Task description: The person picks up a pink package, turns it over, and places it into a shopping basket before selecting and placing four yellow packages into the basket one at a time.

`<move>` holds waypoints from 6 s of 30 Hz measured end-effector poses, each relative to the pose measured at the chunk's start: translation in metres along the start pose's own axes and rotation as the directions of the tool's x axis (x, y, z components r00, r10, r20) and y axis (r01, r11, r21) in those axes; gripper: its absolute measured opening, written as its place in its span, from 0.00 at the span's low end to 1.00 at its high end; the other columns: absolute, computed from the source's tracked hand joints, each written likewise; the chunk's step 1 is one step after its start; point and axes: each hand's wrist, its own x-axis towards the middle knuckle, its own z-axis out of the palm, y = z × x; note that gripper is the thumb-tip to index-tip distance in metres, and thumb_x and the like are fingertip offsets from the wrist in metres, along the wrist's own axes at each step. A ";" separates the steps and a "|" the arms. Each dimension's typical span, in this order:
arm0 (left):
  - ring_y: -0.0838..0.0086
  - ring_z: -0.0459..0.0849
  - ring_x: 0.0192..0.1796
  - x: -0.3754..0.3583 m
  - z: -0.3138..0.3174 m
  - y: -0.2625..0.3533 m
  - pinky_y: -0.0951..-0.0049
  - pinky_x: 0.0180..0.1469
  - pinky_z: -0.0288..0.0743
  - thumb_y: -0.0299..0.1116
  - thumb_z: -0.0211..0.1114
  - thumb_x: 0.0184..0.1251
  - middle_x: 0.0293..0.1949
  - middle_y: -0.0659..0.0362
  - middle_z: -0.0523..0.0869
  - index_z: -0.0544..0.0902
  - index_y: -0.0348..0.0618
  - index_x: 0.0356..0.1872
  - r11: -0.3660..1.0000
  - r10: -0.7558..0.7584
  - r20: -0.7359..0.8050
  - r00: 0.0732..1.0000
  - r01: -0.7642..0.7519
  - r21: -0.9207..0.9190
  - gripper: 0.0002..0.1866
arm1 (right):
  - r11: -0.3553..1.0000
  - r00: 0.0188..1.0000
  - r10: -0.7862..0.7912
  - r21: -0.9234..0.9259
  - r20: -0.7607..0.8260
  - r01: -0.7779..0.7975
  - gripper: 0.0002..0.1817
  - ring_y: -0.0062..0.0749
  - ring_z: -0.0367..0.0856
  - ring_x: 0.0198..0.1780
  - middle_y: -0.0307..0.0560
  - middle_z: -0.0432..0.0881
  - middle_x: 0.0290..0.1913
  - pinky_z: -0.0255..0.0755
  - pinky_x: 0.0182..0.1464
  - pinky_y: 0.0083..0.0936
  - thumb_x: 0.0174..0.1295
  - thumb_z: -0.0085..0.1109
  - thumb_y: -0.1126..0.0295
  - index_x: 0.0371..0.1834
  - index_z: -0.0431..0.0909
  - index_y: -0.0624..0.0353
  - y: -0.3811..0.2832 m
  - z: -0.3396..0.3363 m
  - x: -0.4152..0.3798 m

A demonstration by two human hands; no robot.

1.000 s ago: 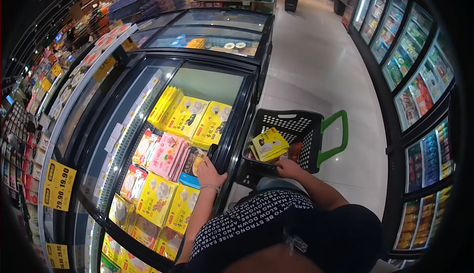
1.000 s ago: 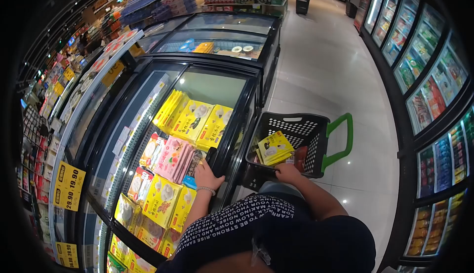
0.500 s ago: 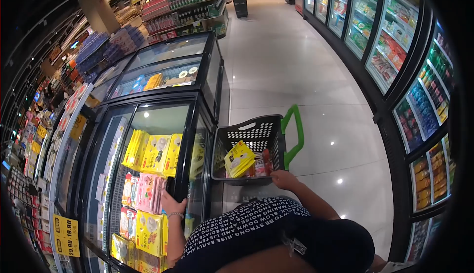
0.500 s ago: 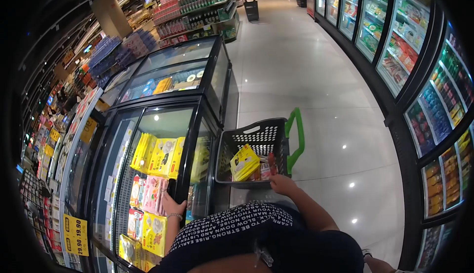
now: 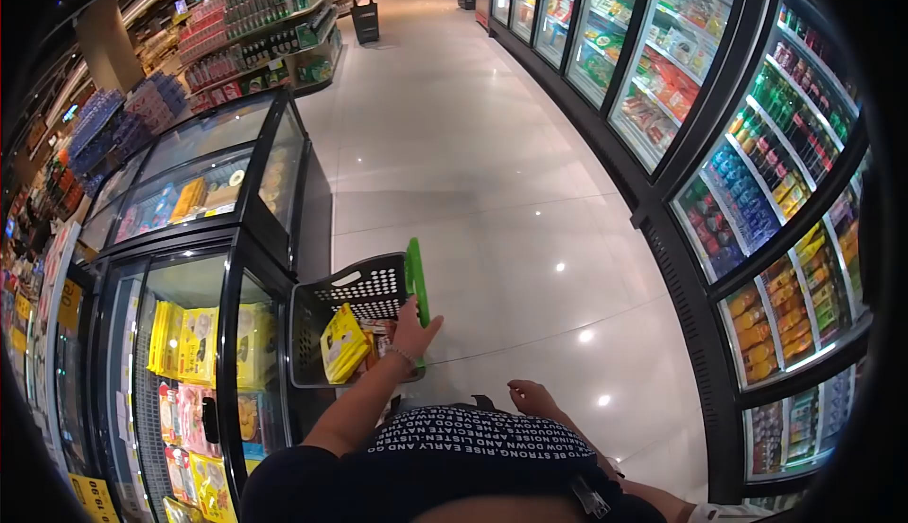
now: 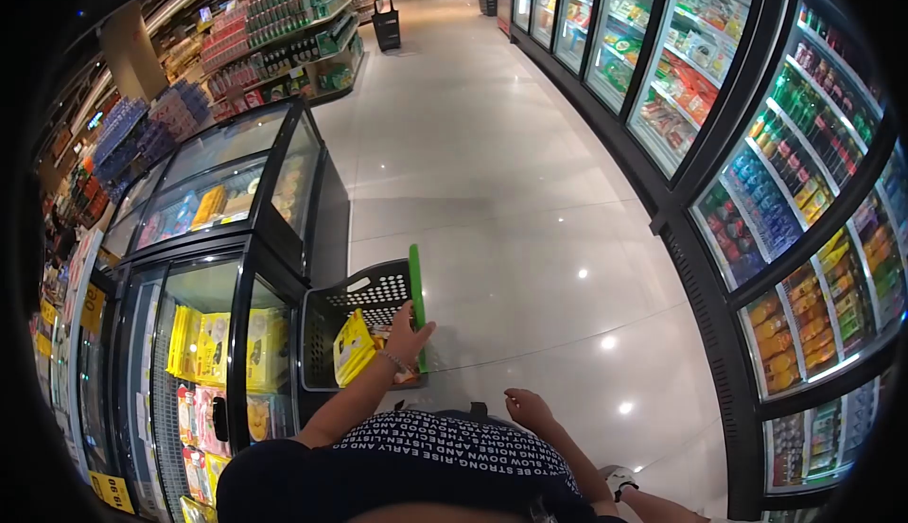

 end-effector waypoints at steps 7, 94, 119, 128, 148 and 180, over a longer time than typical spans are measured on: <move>0.61 0.76 0.43 0.046 0.021 0.013 0.67 0.48 0.70 0.29 0.61 0.48 0.38 0.48 0.75 0.57 0.35 0.57 0.771 -0.489 0.200 0.849 0.528 -0.356 0.33 | 0.936 0.962 0.258 0.269 -0.086 -0.227 0.14 0.40 0.81 0.39 0.53 0.81 0.36 0.73 0.42 0.29 0.57 0.51 0.64 0.42 0.77 0.58 0.026 -0.008 -0.007; 0.49 0.77 0.41 0.118 0.070 0.017 0.56 0.43 0.70 0.37 0.56 0.54 0.36 0.43 0.78 0.66 0.37 0.39 0.205 -0.792 -0.444 -0.420 0.502 -0.840 0.17 | -0.596 -0.868 -0.224 0.642 0.444 0.482 0.11 0.49 0.66 0.51 0.49 0.71 0.38 0.43 0.61 0.60 0.41 0.57 0.66 0.31 0.78 0.52 -0.262 0.158 0.364; 0.61 0.79 0.24 -0.084 0.112 0.050 0.61 0.25 0.72 0.42 0.64 0.44 0.20 0.57 0.78 0.74 0.46 0.22 -0.094 -0.421 -0.623 -0.660 0.714 -0.693 0.12 | 0.043 -0.694 0.720 0.999 -0.030 0.001 0.19 0.47 0.78 0.39 0.55 0.78 0.35 0.69 0.40 0.38 0.48 0.55 0.59 0.39 0.69 0.60 -0.238 0.253 0.127; 0.61 0.79 0.23 -0.274 0.194 0.114 0.61 0.24 0.72 0.43 0.66 0.40 0.18 0.57 0.77 0.76 0.48 0.18 -0.126 -0.607 -0.704 -0.369 0.919 -0.373 0.12 | 0.301 -0.738 0.652 0.953 -0.176 0.038 0.34 0.51 0.69 0.55 0.64 0.68 0.55 0.62 0.56 0.35 0.50 0.53 0.68 0.62 0.54 0.63 -0.178 0.246 0.042; 0.55 0.77 0.50 -0.542 0.119 0.085 0.61 0.48 0.72 0.26 0.57 0.54 0.63 0.45 0.56 0.59 0.60 0.63 -0.703 -0.510 -0.050 -0.859 0.450 -0.551 0.33 | 0.430 -0.542 0.188 0.427 0.819 0.795 0.19 0.35 0.79 0.38 0.52 0.80 0.37 0.71 0.42 0.27 0.55 0.54 0.63 0.48 0.72 0.62 -0.278 0.320 0.153; 0.32 0.62 0.57 -0.290 -0.263 -0.282 0.39 0.55 0.58 0.32 0.49 0.63 0.51 0.24 0.62 0.66 0.34 0.50 0.447 -0.254 -0.897 0.363 0.866 0.224 0.17 | -0.092 -0.553 -0.342 0.559 0.760 0.824 0.37 0.68 0.61 0.57 0.72 0.72 0.41 0.58 0.59 0.45 0.57 0.50 0.50 0.62 0.54 0.66 -0.503 0.451 0.207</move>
